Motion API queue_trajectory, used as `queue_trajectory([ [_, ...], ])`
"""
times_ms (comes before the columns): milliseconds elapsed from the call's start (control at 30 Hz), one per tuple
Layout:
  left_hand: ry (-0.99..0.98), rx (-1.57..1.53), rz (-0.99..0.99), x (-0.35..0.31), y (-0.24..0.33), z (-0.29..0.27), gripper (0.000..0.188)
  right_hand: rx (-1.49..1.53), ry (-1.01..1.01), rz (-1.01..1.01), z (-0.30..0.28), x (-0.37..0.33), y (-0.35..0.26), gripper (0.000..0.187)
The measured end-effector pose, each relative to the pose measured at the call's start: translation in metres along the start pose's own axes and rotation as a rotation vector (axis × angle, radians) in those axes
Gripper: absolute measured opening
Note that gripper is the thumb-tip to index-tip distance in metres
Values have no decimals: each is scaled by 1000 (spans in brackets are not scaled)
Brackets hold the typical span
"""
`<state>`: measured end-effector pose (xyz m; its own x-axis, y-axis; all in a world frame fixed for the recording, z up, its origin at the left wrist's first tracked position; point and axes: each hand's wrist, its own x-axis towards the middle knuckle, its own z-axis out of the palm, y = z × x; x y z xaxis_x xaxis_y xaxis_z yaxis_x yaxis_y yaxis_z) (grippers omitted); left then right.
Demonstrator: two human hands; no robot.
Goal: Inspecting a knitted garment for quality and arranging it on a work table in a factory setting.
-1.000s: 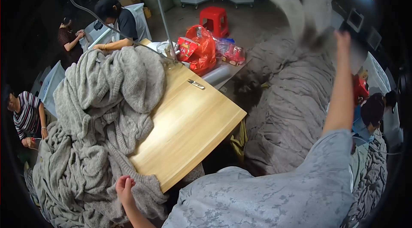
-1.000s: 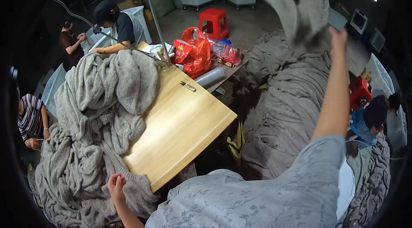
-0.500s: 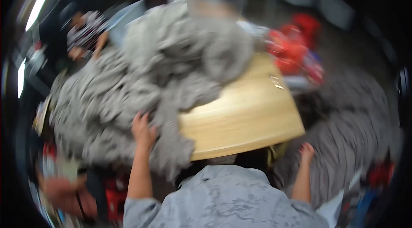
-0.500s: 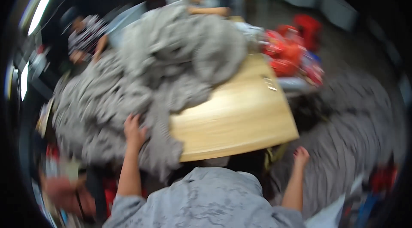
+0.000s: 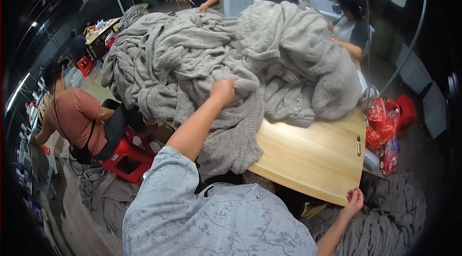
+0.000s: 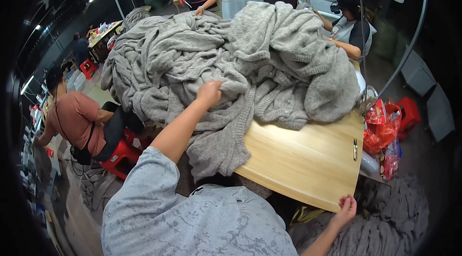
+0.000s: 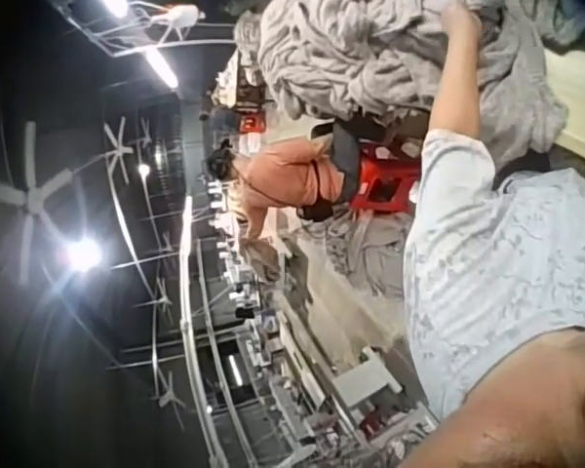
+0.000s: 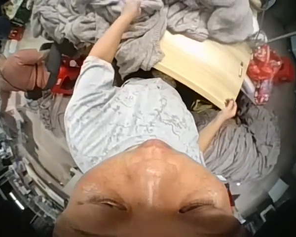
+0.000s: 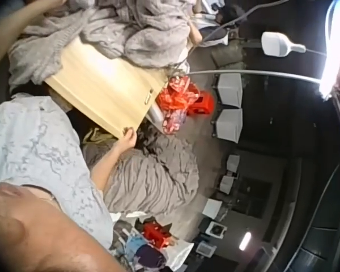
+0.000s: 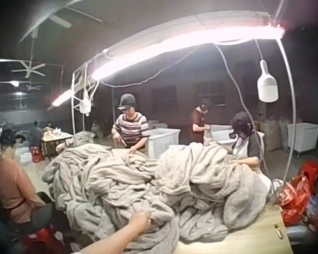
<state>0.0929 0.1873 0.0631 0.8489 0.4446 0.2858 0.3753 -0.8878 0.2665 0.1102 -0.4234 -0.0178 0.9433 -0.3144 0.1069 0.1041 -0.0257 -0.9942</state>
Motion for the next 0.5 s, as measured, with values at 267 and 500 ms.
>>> queue_trajectory([
  [267, -642, -974, 1080, -159, 241, -59, 9, 91, -607, 240, 151, -63, -76, 21],
  [500, -853, -1076, 1221, -197, 262, -35, 38, 43, -838, 84, 167, -36, -131, 32],
])
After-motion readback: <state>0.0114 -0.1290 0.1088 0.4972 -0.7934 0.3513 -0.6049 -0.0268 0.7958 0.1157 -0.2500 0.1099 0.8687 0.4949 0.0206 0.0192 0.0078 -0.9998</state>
